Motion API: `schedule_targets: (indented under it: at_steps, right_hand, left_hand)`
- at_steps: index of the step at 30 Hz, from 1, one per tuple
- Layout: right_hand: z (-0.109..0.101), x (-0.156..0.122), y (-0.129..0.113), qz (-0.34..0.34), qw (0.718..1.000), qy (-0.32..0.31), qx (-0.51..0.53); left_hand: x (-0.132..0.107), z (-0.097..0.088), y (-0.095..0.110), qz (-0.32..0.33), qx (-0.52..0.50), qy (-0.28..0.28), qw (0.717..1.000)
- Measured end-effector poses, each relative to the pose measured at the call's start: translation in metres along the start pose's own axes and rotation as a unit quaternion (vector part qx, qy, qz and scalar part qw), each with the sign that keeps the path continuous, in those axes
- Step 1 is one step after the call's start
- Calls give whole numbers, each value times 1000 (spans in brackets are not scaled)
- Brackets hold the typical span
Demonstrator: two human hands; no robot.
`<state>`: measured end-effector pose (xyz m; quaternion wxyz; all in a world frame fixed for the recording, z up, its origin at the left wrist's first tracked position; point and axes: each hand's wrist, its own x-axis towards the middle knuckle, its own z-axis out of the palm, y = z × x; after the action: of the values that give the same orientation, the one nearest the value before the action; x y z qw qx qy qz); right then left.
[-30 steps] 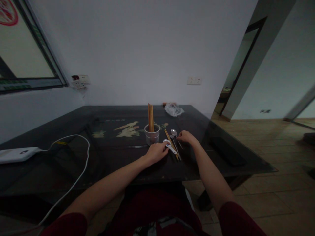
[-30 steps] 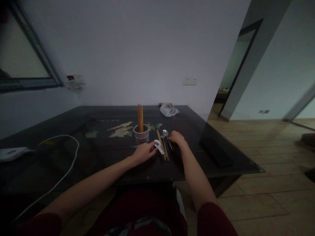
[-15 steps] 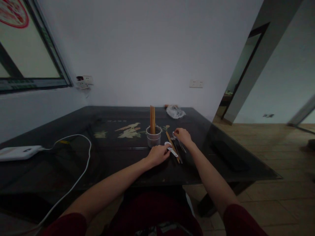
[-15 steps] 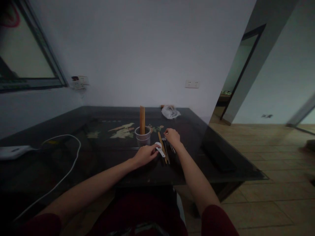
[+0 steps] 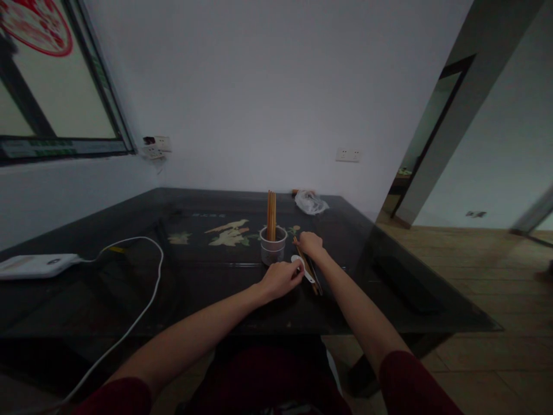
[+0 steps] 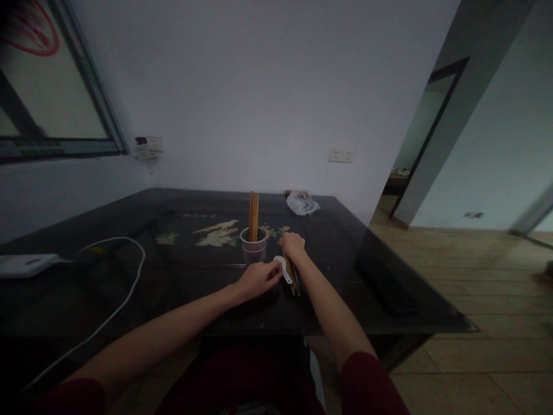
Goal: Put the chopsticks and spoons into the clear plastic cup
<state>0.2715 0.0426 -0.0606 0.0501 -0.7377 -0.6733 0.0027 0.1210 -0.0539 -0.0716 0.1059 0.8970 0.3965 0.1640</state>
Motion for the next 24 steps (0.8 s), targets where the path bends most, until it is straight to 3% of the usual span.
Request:
schedule_targets:
  at_steps: [7,15,24]
  right_hand:
    - [7,3,-4,0,1000,-22,-16]
    - [15,1,-6,1,1000,-3,-9]
    - [7,3,-3,18,1000,-4,12]
  left_hand:
    - [0,2,-1,9,-3,1,1000]
    - [-1,-1,2,7,12,-11,1000]
    - [0,4,-3,29,15,12,999]
